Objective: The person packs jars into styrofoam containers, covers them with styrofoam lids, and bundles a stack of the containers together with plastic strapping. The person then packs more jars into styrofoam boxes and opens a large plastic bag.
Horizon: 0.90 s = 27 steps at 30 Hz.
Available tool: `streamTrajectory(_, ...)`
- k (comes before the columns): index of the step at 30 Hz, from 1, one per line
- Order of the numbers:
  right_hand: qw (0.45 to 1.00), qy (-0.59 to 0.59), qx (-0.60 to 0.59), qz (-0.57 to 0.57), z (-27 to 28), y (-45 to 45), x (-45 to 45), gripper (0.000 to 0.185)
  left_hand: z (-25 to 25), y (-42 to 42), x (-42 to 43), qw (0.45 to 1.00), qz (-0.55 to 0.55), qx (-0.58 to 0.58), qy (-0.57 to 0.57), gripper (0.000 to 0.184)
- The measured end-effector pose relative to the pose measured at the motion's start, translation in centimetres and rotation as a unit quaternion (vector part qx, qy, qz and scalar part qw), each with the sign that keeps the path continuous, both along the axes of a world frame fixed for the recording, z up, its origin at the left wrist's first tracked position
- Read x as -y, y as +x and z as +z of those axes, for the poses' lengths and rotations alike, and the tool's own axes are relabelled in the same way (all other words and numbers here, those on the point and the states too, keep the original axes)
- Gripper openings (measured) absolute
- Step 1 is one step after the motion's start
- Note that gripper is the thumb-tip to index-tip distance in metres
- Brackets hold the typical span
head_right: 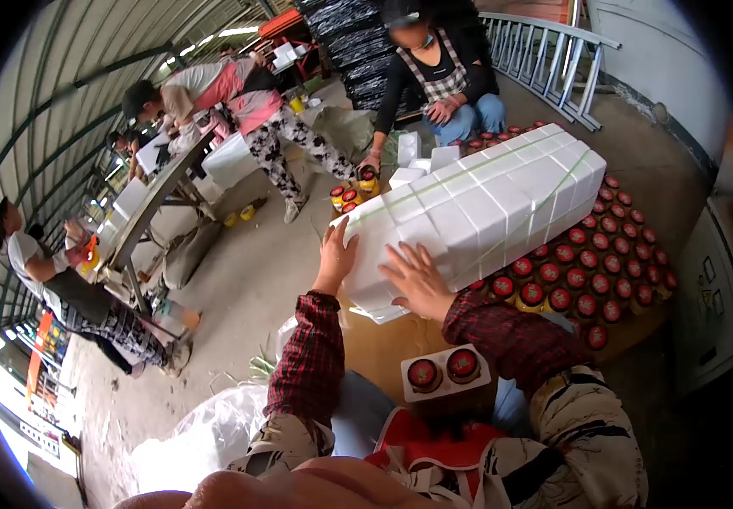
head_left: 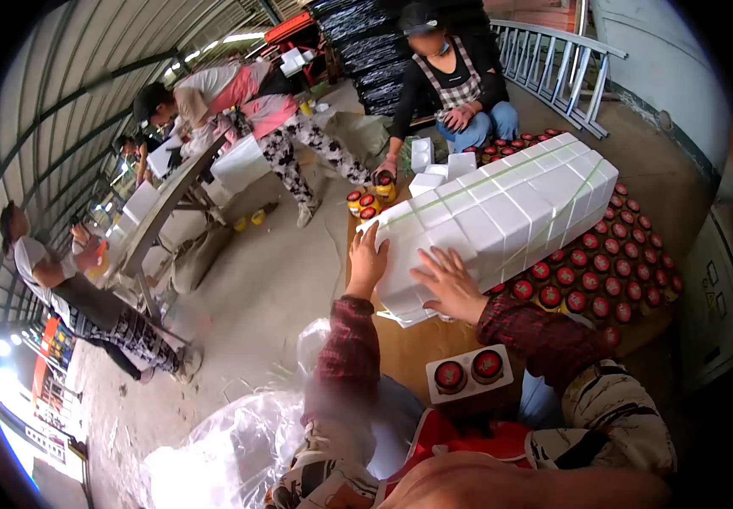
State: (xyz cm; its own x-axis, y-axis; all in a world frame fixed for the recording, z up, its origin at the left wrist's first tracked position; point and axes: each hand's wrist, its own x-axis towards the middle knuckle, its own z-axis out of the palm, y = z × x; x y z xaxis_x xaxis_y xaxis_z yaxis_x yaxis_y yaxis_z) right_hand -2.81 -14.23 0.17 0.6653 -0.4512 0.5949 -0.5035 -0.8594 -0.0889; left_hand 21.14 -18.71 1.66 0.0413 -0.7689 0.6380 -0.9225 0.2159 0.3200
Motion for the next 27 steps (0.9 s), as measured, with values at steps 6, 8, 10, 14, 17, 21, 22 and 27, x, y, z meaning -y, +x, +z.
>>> streamTrajectory(6, 0.999, 0.024, -0.016, 0.025, -0.9, 0.0, 0.4, 0.074, 1.8, 0.6, 2.6, 0.99, 0.011, 0.096, 0.098, 0.042)
streamTrajectory(8, 0.999, 0.025, -0.021, 0.013, -0.6, 0.3, 0.1, 0.075, 2.1, 0.4, 3.1, 0.99, 0.012, 0.128, 0.059, 0.039)
streamTrajectory(10, 1.0, 0.016, -0.023, 0.006, -0.7, 0.5, 0.1, 0.076, 2.1, 0.6, 4.1, 0.989, 0.035, 0.107, 0.092, 0.041)
streamTrajectory(14, 0.999, -0.012, -0.03, -0.005, -0.9, 0.4, 0.2, 0.079, 2.0, 0.7, 5.3, 0.989, 0.02, 0.064, 0.13, 0.03)
streamTrajectory(17, 0.999, -0.017, -0.03, -0.007, -0.8, 0.5, 0.0, 0.079, 1.8, 0.8, 6.1, 0.986, 0.052, 0.057, 0.149, 0.023)
streamTrajectory(21, 0.999, -0.031, -0.031, -0.016, -0.6, 0.2, -0.1, 0.079, 1.4, 0.3, 7.1, 0.964, 0.124, 0.227, 0.058, 0.014)
streamTrajectory(22, 0.999, -0.027, -0.033, -0.017, -0.7, 0.0, 0.0, 0.079, 1.0, 0.4, 6.9, 0.961, 0.156, 0.227, 0.005, 0.015)
streamTrajectory(27, 0.999, -0.03, -0.025, -0.013, -0.8, 0.1, -0.1, 0.081, -0.1, 0.7, 7.0, 0.933, 0.275, 0.199, 0.121, 0.016)
